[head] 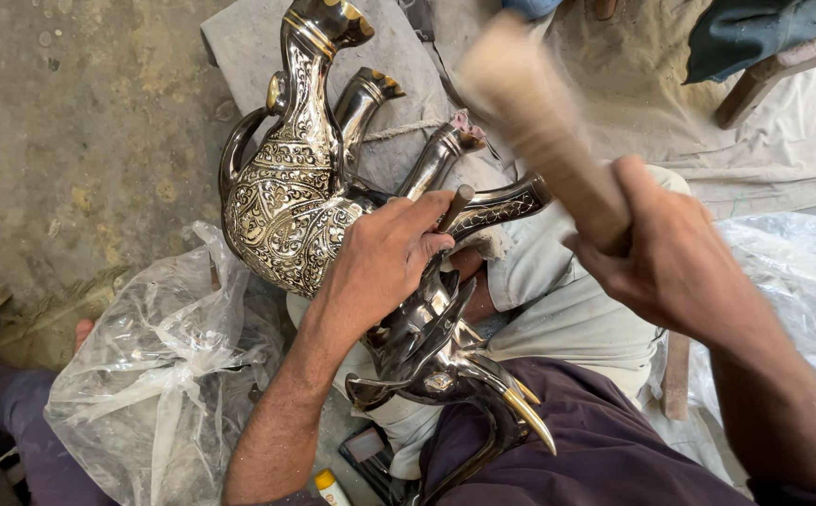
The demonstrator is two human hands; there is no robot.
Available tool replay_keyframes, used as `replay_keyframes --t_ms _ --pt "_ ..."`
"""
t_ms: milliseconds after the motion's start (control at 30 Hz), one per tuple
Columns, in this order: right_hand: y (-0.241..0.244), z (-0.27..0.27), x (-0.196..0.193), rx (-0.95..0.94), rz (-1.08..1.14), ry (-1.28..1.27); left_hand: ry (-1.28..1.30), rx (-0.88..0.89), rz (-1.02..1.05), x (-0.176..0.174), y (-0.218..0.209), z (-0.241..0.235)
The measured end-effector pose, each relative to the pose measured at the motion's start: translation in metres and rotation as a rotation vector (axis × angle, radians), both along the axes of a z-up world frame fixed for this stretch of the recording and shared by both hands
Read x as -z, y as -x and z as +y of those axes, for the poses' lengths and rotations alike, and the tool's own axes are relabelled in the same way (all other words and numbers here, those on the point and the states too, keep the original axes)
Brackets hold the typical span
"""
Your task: The person sits on the floor and uses a wooden mallet to repeatedly strike a small metal chisel held against the spout of an ornate silver elephant-shaped vessel. The person adjusts the chisel position and continues hammering along the spout's edge.
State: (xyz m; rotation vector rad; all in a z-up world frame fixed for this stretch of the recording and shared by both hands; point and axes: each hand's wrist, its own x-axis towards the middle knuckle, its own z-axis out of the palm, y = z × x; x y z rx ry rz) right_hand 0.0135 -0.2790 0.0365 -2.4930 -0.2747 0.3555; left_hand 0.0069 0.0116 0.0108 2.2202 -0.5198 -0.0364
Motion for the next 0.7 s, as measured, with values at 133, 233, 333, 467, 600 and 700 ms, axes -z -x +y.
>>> replay_keyframes --t_ms 133,233,333,467,600,700 --pt "0.008 -0.004 0.005 0.031 0.095 0.118 0.009 0.025 -0.034 0.001 -0.002 0.001" --pt "0.017 0.0 0.007 0.002 -0.08 0.031 -0.009 0.02 0.006 0.0 -0.002 0.002" --pt "0.027 0.005 0.002 -0.031 -0.069 0.184 -0.01 0.027 0.019 -0.001 -0.002 0.0" --pt "0.027 0.006 -0.013 0.144 -0.016 0.059 -0.035 0.029 0.052 -0.002 -0.002 0.0" --pt "0.026 0.002 -0.02 0.021 -0.009 0.286 -0.008 0.052 0.028 -0.006 -0.005 -0.001" --pt "0.027 0.002 -0.012 0.095 0.021 0.184 -0.044 0.021 0.034 -0.008 -0.002 0.0"
